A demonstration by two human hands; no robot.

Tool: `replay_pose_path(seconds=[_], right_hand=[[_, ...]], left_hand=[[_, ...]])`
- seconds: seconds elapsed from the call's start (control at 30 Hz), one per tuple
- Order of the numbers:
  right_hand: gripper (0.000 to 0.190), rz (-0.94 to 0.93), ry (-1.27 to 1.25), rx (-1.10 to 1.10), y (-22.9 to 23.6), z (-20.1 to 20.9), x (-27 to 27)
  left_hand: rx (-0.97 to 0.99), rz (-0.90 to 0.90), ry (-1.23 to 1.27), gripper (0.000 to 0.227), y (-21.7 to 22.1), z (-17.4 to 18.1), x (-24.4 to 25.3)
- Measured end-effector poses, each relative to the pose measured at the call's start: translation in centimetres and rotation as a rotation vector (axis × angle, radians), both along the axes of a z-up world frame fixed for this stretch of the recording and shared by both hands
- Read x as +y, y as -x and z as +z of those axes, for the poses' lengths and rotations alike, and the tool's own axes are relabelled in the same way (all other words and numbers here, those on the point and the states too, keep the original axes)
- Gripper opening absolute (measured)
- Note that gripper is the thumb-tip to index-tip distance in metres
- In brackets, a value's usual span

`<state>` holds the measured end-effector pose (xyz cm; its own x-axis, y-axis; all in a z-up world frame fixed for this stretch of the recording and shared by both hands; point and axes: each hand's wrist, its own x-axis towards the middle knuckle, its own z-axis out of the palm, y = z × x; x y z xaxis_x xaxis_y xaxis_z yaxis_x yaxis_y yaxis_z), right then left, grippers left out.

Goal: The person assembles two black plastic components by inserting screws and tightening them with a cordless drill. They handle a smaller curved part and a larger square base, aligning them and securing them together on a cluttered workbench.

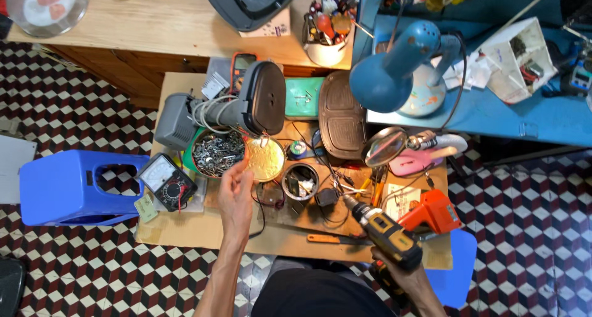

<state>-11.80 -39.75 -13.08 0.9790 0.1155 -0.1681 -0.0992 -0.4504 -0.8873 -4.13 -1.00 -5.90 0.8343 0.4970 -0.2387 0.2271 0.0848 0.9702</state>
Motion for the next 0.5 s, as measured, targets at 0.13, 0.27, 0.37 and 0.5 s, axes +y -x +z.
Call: replay_pose_path(seconds=[0.13, 0.27, 0.37, 0.5], right_hand=[[0.023, -0.434, -0.596, 0.427, 0.5, -1.4, 0.1], [0.024, -0.645, -0.875, 0.484, -1.1, -2.4, 0.6], [0.032, -0.678, -1.057, 0.537, -2.6, -4.5, 1.1], [0.034, -0.618, -1.074, 0.649, -5.3, -8.4, 1.9]], left_hand=[[0.186, -0.018, 0.036, 0.042, 4.8, -2.8, -1.4], [0.366, -0.034, 0.097, 0.043, 8.8, -5.8, -2.6], [0.408, -0.032, 0.119, 0.044, 10.4, -8.1, -2.9], [0.366, -0.007, 0.156, 0.045, 10.5, -9.9, -3.2]])
